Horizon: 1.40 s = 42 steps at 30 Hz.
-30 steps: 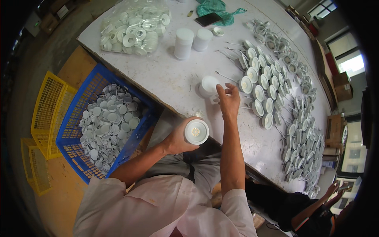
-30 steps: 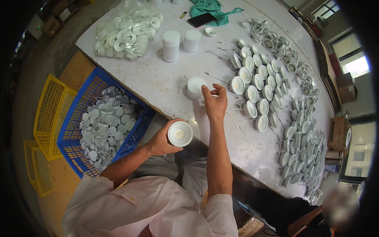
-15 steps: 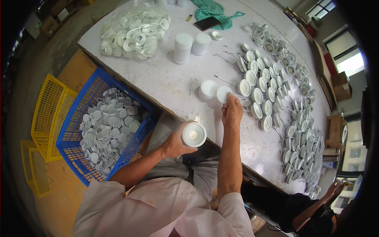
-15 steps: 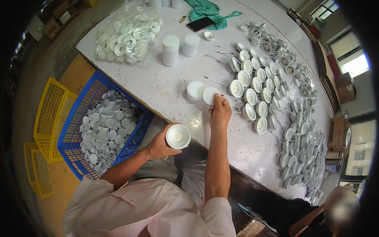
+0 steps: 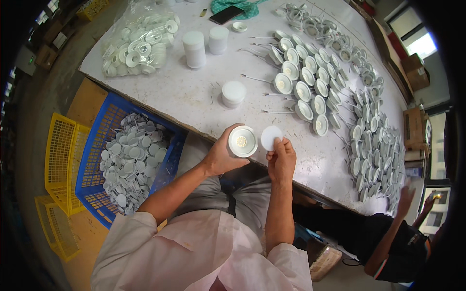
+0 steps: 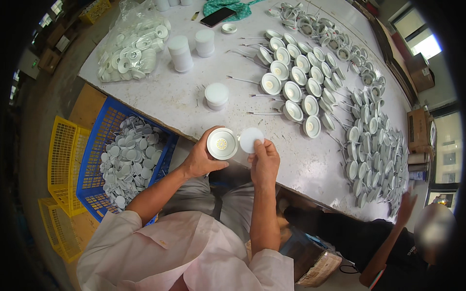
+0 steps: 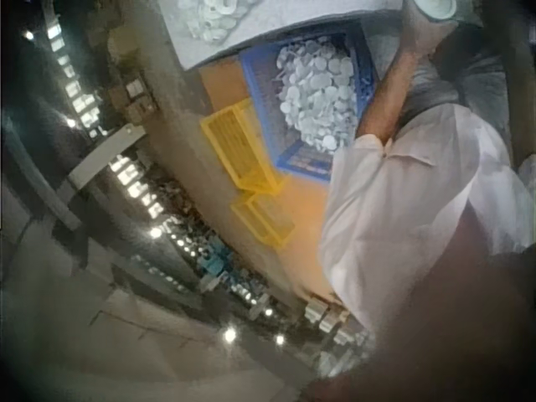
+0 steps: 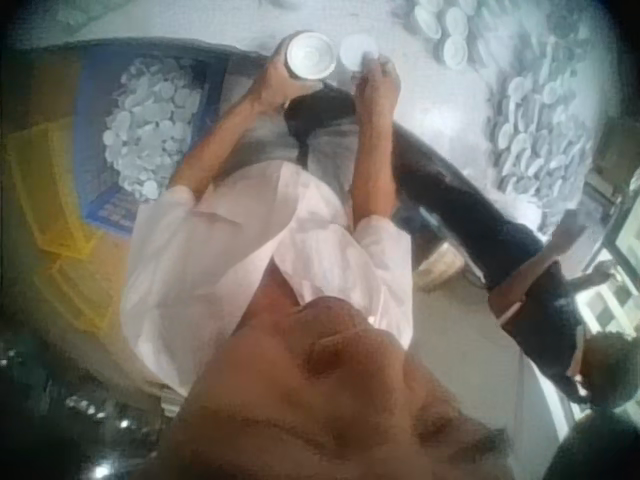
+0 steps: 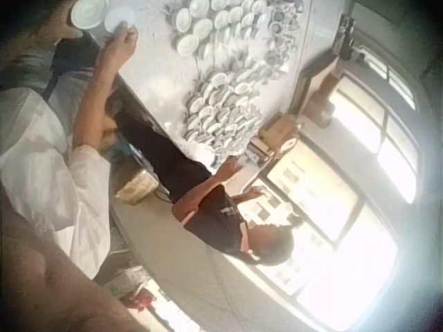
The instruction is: Assembling small LED ceiling lamp components by placing internal discs into the housing.
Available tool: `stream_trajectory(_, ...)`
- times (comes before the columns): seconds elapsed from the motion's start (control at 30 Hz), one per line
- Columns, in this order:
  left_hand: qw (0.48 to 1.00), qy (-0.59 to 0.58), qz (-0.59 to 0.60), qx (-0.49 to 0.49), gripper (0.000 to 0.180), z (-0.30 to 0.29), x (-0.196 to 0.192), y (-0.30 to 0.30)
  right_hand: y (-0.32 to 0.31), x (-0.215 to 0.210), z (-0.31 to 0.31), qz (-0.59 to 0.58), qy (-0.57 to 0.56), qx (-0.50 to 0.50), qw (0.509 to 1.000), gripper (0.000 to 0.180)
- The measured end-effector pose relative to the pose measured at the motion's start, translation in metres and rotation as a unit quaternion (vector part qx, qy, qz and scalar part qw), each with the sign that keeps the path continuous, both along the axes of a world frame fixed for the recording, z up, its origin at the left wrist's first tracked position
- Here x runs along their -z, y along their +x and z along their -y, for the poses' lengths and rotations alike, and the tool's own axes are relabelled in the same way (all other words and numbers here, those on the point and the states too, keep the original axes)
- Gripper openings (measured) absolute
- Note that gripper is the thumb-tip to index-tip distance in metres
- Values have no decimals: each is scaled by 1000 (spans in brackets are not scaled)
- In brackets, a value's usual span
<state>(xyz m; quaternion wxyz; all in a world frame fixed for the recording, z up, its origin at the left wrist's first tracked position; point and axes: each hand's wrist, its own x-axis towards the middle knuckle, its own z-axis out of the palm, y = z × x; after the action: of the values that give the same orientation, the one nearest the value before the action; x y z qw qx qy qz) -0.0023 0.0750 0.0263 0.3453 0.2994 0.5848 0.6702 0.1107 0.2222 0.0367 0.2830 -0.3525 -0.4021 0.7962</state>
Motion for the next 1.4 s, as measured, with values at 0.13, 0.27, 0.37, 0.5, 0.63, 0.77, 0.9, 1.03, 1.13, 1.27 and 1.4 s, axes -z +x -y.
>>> stream_trajectory(0.13,997,39,27,61,90,-8,11,7,14,10,11,41,39,-40,998,12)
stream_trajectory(0.27,998,24,-3,53,80,-13,6,15,15,12,20,55,62,-45,996,17)
stream_trajectory(0.37,998,-4,-45,38,71,-17,1,19,15,11,22,84,93,-40,991,20)
stream_trajectory(0.5,998,-20,-60,23,61,-19,3,21,14,8,24,95,106,-52,988,23)
stream_trajectory(0.63,997,-28,-72,23,57,-19,4,22,12,3,23,109,115,-59,986,25)
stream_trajectory(0.77,997,-31,-70,15,54,-19,4,22,10,4,24,111,119,-55,985,25)
stream_trajectory(0.9,997,-23,-74,6,52,-18,4,22,10,4,25,108,116,-59,986,25)
stream_trajectory(1.03,999,-44,-10,19,47,-17,5,20,9,1,27,106,108,-55,987,22)
stream_trajectory(1.13,999,-30,-28,15,42,-17,10,20,8,5,29,98,116,-50,987,21)
stream_trajectory(1.27,999,-13,-45,11,39,-18,11,20,9,9,30,78,95,-42,992,20)
stream_trajectory(1.4,1000,-9,-24,17,37,-20,11,20,10,6,30,75,103,-39,991,21)
